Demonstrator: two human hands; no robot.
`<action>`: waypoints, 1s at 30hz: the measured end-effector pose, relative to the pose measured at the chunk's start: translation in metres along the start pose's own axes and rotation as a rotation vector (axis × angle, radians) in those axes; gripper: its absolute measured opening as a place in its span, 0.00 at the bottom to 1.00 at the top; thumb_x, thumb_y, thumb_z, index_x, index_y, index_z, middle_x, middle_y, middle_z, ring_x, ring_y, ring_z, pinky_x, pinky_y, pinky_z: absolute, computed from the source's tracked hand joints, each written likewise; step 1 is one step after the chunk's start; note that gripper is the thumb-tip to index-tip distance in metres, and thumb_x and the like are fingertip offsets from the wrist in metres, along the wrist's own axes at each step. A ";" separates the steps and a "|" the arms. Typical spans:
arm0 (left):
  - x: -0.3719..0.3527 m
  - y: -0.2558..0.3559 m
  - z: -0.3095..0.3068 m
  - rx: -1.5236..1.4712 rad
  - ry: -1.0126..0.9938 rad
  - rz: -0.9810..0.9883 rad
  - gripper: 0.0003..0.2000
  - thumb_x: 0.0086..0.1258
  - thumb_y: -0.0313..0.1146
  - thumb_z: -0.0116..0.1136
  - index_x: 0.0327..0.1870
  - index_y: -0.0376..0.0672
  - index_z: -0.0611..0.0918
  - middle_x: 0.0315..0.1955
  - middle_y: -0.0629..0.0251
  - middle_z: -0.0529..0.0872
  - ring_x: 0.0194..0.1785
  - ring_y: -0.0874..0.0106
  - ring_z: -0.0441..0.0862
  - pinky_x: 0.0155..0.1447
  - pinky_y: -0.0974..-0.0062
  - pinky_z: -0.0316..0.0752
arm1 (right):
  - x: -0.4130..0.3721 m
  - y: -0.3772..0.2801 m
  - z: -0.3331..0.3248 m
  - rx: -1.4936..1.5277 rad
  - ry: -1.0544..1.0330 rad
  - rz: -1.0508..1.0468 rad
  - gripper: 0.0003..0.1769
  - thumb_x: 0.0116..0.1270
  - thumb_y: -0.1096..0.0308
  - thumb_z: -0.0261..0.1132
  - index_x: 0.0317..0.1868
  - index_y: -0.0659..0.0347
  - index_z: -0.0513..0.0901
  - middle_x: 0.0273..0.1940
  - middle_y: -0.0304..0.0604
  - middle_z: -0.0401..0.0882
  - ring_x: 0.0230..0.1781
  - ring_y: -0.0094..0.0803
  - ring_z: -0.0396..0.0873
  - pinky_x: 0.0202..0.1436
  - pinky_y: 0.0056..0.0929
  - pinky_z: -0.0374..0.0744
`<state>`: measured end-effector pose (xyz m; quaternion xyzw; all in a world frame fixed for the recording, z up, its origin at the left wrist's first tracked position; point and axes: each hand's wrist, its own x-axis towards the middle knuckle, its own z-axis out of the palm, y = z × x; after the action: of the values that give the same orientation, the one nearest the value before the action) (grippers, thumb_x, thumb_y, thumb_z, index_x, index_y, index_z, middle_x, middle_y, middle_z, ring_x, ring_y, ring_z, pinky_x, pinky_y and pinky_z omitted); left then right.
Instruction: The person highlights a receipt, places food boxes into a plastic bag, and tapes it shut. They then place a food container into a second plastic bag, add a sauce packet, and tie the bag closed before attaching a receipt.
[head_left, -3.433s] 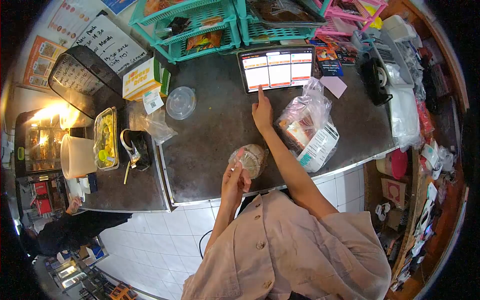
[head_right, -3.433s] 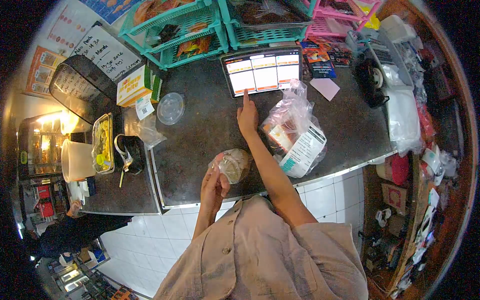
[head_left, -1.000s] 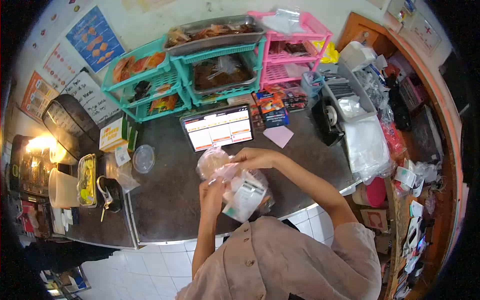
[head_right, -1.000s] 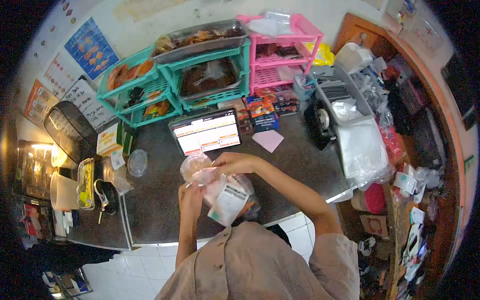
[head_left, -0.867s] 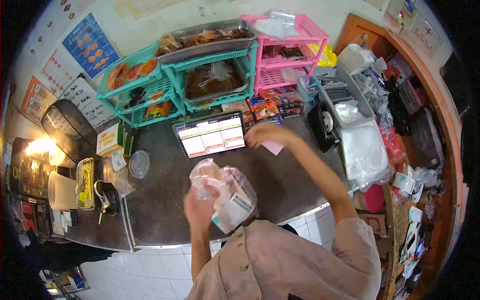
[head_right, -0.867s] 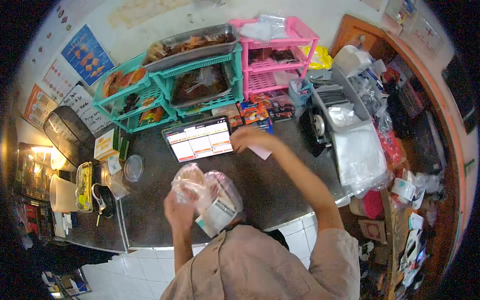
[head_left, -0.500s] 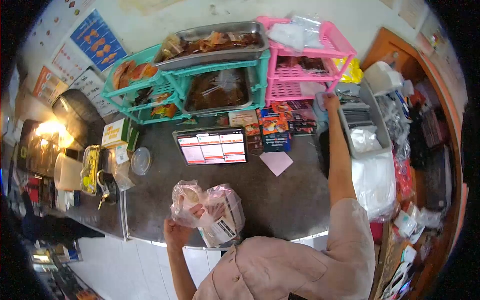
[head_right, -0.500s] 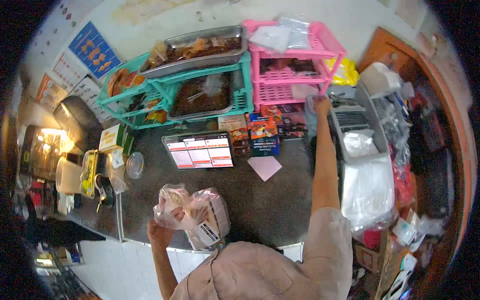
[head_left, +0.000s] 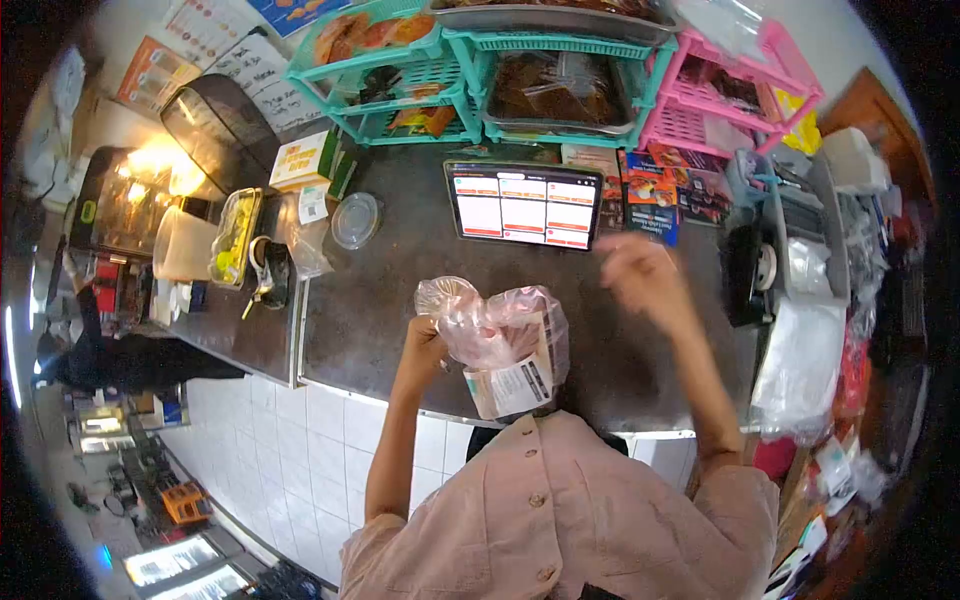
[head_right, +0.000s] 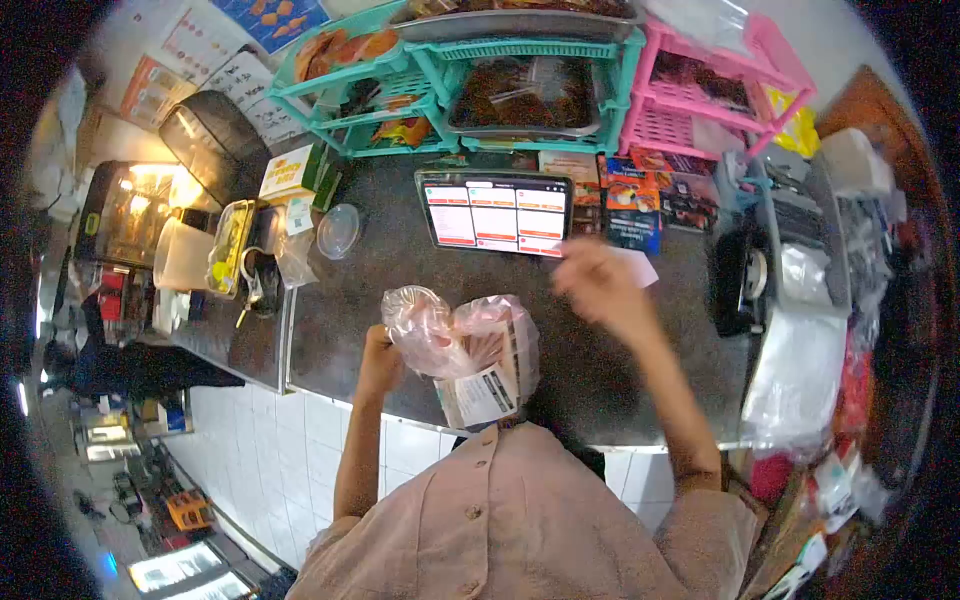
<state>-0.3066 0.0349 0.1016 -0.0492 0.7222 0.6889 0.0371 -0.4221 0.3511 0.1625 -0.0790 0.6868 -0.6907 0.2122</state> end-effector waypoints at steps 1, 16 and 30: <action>0.005 0.003 0.004 -0.015 0.031 -0.013 0.04 0.58 0.23 0.52 0.28 0.37 0.81 0.24 0.73 0.80 0.29 0.83 0.73 0.31 0.82 0.67 | -0.003 0.018 0.030 -0.127 -0.119 -0.163 0.06 0.60 0.73 0.61 0.37 0.65 0.79 0.28 0.35 0.77 0.23 0.16 0.71 0.26 0.14 0.69; 0.030 -0.010 -0.020 0.055 -0.169 0.314 0.04 0.53 0.19 0.54 0.26 0.35 0.81 0.16 0.72 0.78 0.21 0.85 0.72 0.22 0.82 0.65 | 0.005 0.011 0.152 -0.403 -0.013 -0.189 0.08 0.53 0.72 0.63 0.32 0.69 0.79 0.25 0.44 0.80 0.24 0.26 0.79 0.29 0.24 0.75; 0.018 -0.012 -0.039 -0.037 -0.072 -0.099 0.04 0.53 0.22 0.56 0.27 0.33 0.82 0.20 0.68 0.82 0.22 0.80 0.77 0.26 0.82 0.70 | -0.002 0.025 0.181 -0.299 0.311 -0.318 0.06 0.57 0.74 0.63 0.36 0.64 0.82 0.30 0.41 0.79 0.27 0.23 0.77 0.30 0.21 0.75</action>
<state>-0.3221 -0.0048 0.0898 -0.0606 0.7043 0.7007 0.0964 -0.3435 0.1869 0.1462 -0.1092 0.7847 -0.6099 -0.0211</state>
